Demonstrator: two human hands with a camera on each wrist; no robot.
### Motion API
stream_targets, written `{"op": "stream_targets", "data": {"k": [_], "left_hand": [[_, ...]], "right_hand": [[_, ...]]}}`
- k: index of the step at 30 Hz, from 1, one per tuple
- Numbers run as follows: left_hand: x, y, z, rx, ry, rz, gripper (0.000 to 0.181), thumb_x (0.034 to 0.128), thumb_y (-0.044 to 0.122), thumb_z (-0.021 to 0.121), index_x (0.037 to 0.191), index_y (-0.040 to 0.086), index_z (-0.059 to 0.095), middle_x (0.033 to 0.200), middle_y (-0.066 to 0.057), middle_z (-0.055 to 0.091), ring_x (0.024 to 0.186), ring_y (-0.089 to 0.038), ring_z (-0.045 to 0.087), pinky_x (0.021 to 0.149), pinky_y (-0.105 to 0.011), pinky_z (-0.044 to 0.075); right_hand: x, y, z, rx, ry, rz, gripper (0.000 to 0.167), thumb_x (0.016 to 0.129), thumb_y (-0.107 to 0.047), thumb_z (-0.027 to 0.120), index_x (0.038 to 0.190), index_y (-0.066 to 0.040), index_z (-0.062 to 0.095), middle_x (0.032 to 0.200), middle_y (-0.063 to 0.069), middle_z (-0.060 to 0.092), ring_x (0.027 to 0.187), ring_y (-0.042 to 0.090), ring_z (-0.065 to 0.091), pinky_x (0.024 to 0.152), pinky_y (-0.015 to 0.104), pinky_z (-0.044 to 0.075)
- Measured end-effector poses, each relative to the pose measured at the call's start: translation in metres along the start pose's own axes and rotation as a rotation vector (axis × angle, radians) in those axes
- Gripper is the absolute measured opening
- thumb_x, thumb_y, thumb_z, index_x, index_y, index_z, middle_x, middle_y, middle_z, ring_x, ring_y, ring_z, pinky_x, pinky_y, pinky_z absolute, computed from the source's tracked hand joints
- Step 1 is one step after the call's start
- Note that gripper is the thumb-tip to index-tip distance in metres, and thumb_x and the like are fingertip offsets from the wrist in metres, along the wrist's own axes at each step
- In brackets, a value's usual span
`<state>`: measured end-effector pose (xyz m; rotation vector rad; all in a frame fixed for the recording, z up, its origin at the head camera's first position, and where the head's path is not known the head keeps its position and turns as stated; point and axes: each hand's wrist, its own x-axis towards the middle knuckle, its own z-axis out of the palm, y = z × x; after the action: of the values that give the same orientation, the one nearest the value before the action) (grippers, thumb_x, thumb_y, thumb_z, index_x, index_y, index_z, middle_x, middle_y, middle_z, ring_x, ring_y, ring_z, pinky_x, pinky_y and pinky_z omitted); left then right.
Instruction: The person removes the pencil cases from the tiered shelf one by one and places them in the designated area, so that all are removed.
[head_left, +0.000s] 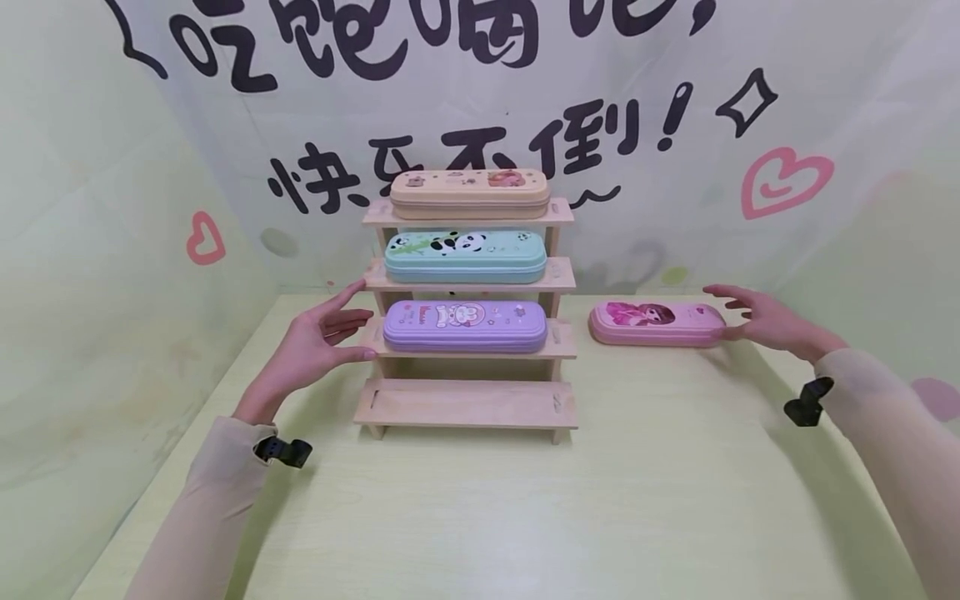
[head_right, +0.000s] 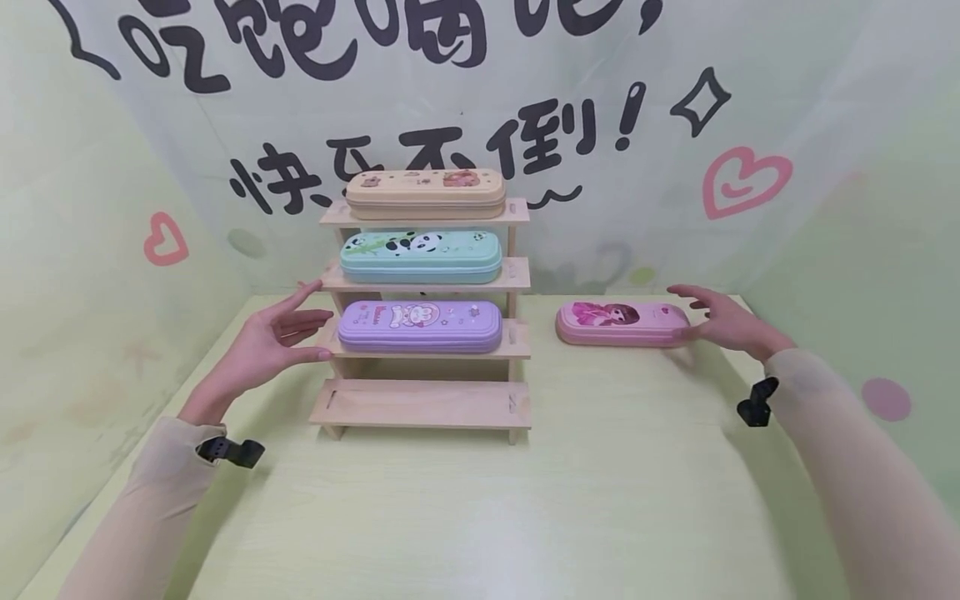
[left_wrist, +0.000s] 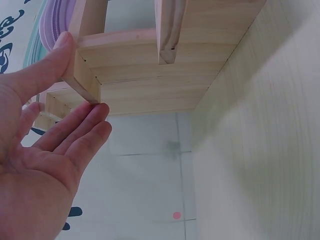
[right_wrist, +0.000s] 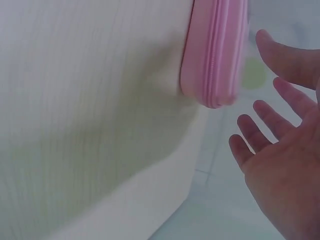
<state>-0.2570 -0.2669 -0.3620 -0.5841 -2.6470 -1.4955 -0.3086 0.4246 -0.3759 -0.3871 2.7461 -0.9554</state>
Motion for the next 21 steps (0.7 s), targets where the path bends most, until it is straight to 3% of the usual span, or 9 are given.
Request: {"op": "stream_targets", "data": {"k": [8, 14, 21], "left_hand": [[0.0, 0.0, -0.001, 0.002, 0.0, -0.001, 0.102, 0.0833, 0.01, 0.092, 0.165, 0.034, 0.037, 0.143, -0.021, 0.063, 0.134, -0.037, 0.059, 0.11, -0.037, 0.05], [0.0, 0.001, 0.0, 0.005, 0.002, -0.006, 0.102, 0.0832, 0.011, 0.092, 0.165, 0.035, 0.037, 0.142, -0.021, 0.063, 0.134, -0.037, 0.059, 0.11, -0.037, 0.05], [0.0, 0.0, 0.0, 0.003, 0.002, -0.011, 0.102, 0.0831, 0.011, 0.092, 0.165, 0.035, 0.036, 0.143, -0.021, 0.063, 0.134, -0.037, 0.059, 0.11, -0.037, 0.05]], "right_hand": [[-0.018, -0.011, 0.001, -0.058, 0.058, -0.079, 0.082, 0.094, -0.006, 0.08, 0.161, 0.004, 0.034, 0.16, 0.032, 0.034, 0.138, 0.056, 0.037, 0.11, 0.073, 0.035], [-0.034, -0.018, 0.013, -0.091, 0.127, -0.111, 0.078, 0.091, -0.01, 0.083, 0.156, 0.003, 0.042, 0.155, 0.031, 0.039, 0.133, 0.055, 0.041, 0.106, 0.073, 0.038], [-0.046, -0.052, 0.034, -0.154, 0.233, -0.203, 0.063, 0.088, -0.011, 0.086, 0.144, 0.001, 0.058, 0.144, 0.027, 0.055, 0.126, 0.05, 0.051, 0.102, 0.068, 0.043]]}}
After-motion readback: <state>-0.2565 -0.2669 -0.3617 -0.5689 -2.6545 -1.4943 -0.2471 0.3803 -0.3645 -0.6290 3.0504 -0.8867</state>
